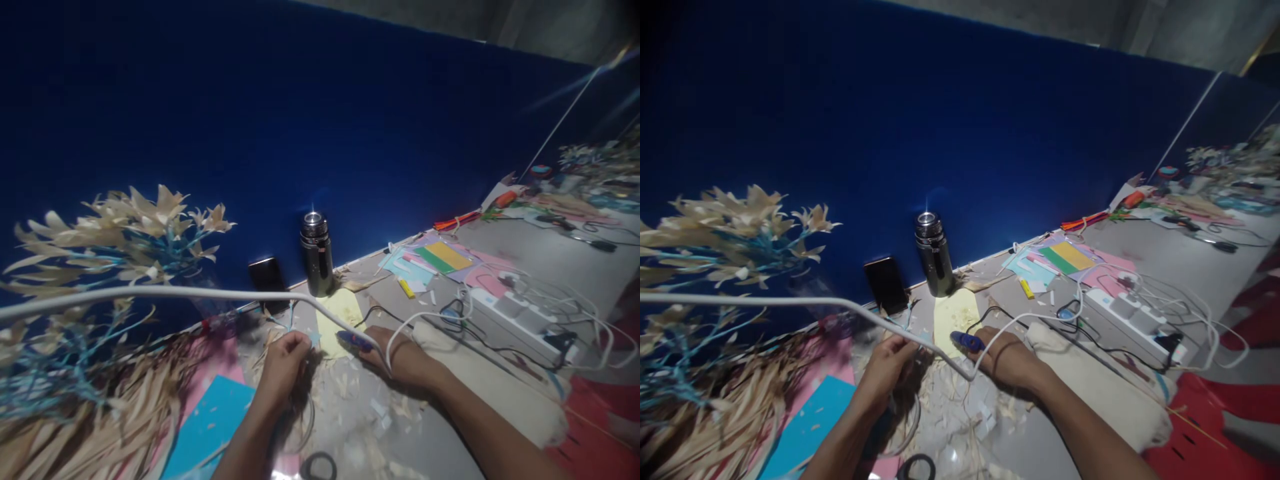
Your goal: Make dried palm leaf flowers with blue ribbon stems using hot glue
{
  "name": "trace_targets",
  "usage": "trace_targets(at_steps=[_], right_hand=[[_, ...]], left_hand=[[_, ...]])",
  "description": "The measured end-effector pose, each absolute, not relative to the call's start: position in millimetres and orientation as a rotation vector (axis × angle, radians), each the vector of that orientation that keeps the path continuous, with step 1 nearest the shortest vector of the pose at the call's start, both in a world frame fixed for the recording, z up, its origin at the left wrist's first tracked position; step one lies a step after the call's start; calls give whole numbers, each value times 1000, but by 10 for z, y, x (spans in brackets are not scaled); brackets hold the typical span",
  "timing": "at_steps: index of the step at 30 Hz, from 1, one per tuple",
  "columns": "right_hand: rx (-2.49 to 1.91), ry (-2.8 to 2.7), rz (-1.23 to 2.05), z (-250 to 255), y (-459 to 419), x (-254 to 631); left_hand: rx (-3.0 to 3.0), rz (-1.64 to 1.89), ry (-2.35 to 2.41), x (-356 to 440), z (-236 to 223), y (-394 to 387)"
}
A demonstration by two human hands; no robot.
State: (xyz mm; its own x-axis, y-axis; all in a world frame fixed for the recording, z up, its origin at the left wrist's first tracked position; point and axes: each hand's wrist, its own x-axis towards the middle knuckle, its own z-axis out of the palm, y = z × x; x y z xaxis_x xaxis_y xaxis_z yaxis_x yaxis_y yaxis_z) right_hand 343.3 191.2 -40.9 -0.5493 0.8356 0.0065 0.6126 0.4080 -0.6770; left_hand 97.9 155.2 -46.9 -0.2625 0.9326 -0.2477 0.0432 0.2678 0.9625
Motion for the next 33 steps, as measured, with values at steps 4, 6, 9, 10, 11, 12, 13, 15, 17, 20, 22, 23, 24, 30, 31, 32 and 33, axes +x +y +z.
trace_targets(at_steps=[4, 6, 9, 10, 11, 12, 13, 15, 17, 20, 22, 23, 24, 30, 31, 32, 33], right_hand=[[-1308, -2313, 966, -365, 1918, 3621], [-1240, -2237, 1054, -332, 1937, 3712], [-1098, -2073, 1142, -338, 1964, 3777], [-1058, -2009, 1184, -359, 1963, 3775], [-1023, -1942, 1243, -388, 1953, 3760], [-991, -1875, 1311, -421, 1935, 3735], [-962, -1811, 1382, -455, 1911, 3703], [-892, -1728, 1505, -510, 1854, 3627], [-829, -1722, 1561, -530, 1805, 3558], [-821, -1762, 1521, -506, 1772, 3499], [-846, -1789, 1468, -481, 1772, 3489], [-855, -1801, 1448, -471, 1773, 3489], [-861, -1817, 1432, -464, 1774, 3491], [-978, -1986, 1303, -407, 1757, 3499], [-986, -2011, 1271, -398, 1758, 3500], [-989, -2027, 1239, -392, 1763, 3502], [-989, -2032, 1214, -390, 1771, 3505]], left_hand=[[907, 1157, 1576, 947, -472, 1579], [899, 1153, 1580, 947, -479, 1583], [892, 1154, 1576, 976, -493, 1573], [892, 1154, 1572, 990, -498, 1567], [895, 1154, 1565, 1004, -503, 1560], [899, 1153, 1559, 1016, -509, 1553], [905, 1153, 1554, 1027, -515, 1547], [919, 1157, 1550, 1039, -527, 1540], [933, 1162, 1549, 1040, -536, 1540], [950, 1162, 1548, 1038, -542, 1546], [959, 1164, 1547, 1042, -541, 1547], [962, 1167, 1545, 1047, -541, 1545], [966, 1171, 1542, 1053, -541, 1543], [990, 1176, 1523, 1056, -540, 1531], [994, 1173, 1522, 1048, -541, 1533], [999, 1170, 1523, 1040, -543, 1537], [1004, 1165, 1526, 1032, -548, 1542]])
